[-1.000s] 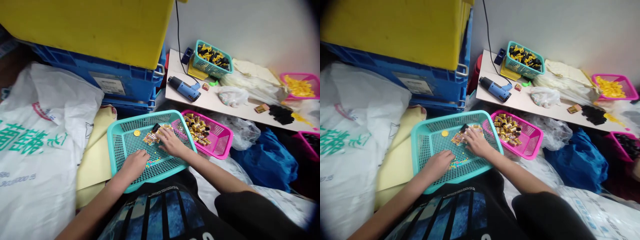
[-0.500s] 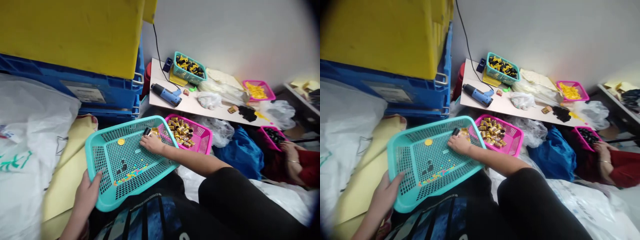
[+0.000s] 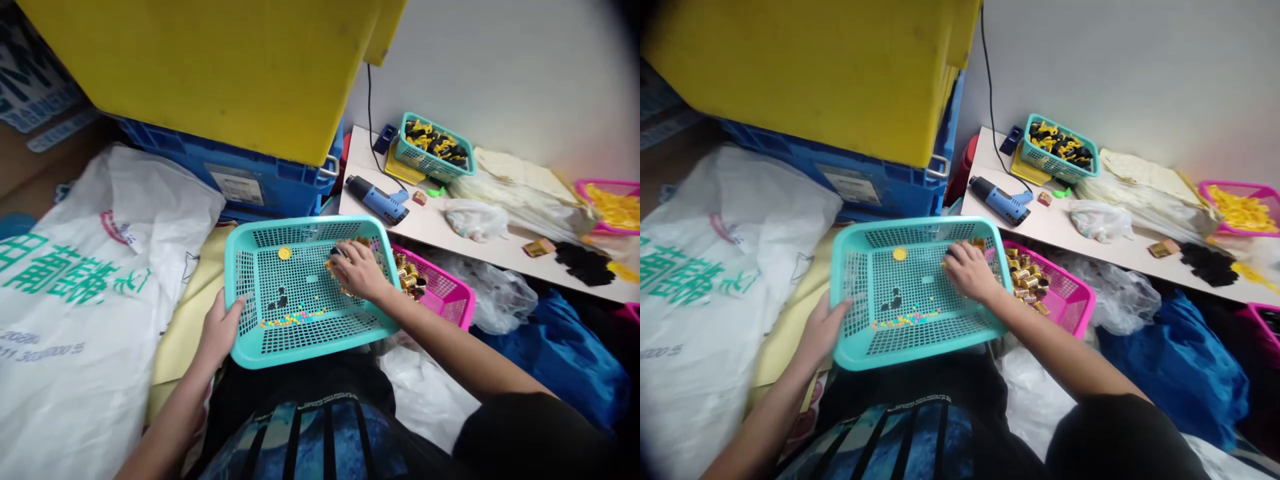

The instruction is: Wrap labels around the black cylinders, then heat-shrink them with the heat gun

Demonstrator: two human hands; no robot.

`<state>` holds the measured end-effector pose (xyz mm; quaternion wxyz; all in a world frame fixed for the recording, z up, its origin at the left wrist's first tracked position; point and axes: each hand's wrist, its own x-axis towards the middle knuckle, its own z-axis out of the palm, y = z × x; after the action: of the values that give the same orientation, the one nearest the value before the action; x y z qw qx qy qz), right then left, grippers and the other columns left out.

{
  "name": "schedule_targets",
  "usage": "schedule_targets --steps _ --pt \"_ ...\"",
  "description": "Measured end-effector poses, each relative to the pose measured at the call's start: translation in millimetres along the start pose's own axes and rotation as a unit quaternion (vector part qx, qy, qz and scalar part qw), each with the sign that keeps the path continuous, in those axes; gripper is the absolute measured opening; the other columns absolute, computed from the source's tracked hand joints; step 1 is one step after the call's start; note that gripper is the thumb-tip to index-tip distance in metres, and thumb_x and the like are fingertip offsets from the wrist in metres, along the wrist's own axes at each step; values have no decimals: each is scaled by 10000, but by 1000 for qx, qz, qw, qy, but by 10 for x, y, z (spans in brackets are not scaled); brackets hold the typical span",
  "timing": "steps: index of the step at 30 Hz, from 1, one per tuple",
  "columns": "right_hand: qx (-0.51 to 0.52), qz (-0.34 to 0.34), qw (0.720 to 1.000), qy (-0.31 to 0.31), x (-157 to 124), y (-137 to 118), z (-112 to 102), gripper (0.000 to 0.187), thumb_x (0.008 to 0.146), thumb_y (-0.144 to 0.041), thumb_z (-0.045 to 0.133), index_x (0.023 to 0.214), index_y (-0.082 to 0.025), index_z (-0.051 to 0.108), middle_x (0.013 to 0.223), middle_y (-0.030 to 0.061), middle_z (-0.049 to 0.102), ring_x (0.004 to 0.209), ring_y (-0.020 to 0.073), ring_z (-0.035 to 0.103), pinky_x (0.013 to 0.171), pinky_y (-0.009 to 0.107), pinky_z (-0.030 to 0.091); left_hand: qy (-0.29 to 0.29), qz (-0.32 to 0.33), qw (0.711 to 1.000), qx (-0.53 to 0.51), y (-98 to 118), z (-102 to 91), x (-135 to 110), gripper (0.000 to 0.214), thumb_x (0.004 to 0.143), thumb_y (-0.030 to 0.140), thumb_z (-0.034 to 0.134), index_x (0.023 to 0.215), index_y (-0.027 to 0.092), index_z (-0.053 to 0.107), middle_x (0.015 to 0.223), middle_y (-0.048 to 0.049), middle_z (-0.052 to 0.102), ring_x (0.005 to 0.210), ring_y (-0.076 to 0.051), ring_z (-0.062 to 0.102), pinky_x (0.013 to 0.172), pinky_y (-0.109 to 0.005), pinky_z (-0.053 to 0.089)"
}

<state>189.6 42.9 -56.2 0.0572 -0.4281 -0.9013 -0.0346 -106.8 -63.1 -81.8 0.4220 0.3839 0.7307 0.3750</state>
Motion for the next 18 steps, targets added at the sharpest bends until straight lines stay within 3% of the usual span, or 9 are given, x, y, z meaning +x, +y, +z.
schedule_targets --steps 2,4,8,11,13,16,18 --pt "-11 -14 1000 11 129 98 -207 366 974 -350 398 1235 -166 577 1393 138 476 1316 301 360 1076 484 317 7 18 999 -38 81 35 62 450 804 461 537 1170 203 582 1123 -74 691 1034 -288 648 945 -442 494" --pt "-19 -80 996 -21 217 193 -364 456 964 -401 426 1341 -156 499 1478 133 400 1396 303 292 1138 497 255 5 31 996 -81 153 107 130 447 792 443 555 1157 187 584 1129 -78 688 1048 -285 644 954 -435 492" --pt "-5 -202 971 -128 135 362 -403 671 915 -463 522 1470 -145 323 1565 113 267 1478 256 167 1207 465 143 -22 37 988 -150 224 344 220 438 781 418 566 1148 179 571 1137 -86 684 1016 -270 662 904 -410 527" --pt "-4 -184 964 -190 -65 444 -297 653 900 -415 558 1469 -190 330 1556 78 298 1465 239 221 1203 460 165 -35 52 988 -142 171 535 216 387 776 406 571 1096 188 590 1116 -79 697 1033 -270 657 915 -401 523" --pt "-21 -152 968 -199 -169 445 -249 605 905 -393 549 1441 -166 385 1531 100 345 1445 279 262 1186 494 188 -53 43 988 -138 84 643 188 369 771 406 577 1068 189 601 1105 -76 705 1039 -275 657 924 -407 518" --pt "-34 -136 971 -195 -232 344 -238 454 937 -295 482 1357 -122 496 1446 147 454 1357 324 375 1124 536 271 -88 4 985 -151 -70 761 131 374 769 406 570 1063 177 598 1051 -82 719 987 -276 678 884 -413 537" --pt "-1 -154 963 -220 -235 215 -231 347 943 -198 436 1245 -126 590 1281 148 585 1213 281 499 1049 492 370 -102 -17 983 -153 -143 805 94 362 775 383 554 1068 175 592 1005 -78 725 931 -263 693 848 -407 552"
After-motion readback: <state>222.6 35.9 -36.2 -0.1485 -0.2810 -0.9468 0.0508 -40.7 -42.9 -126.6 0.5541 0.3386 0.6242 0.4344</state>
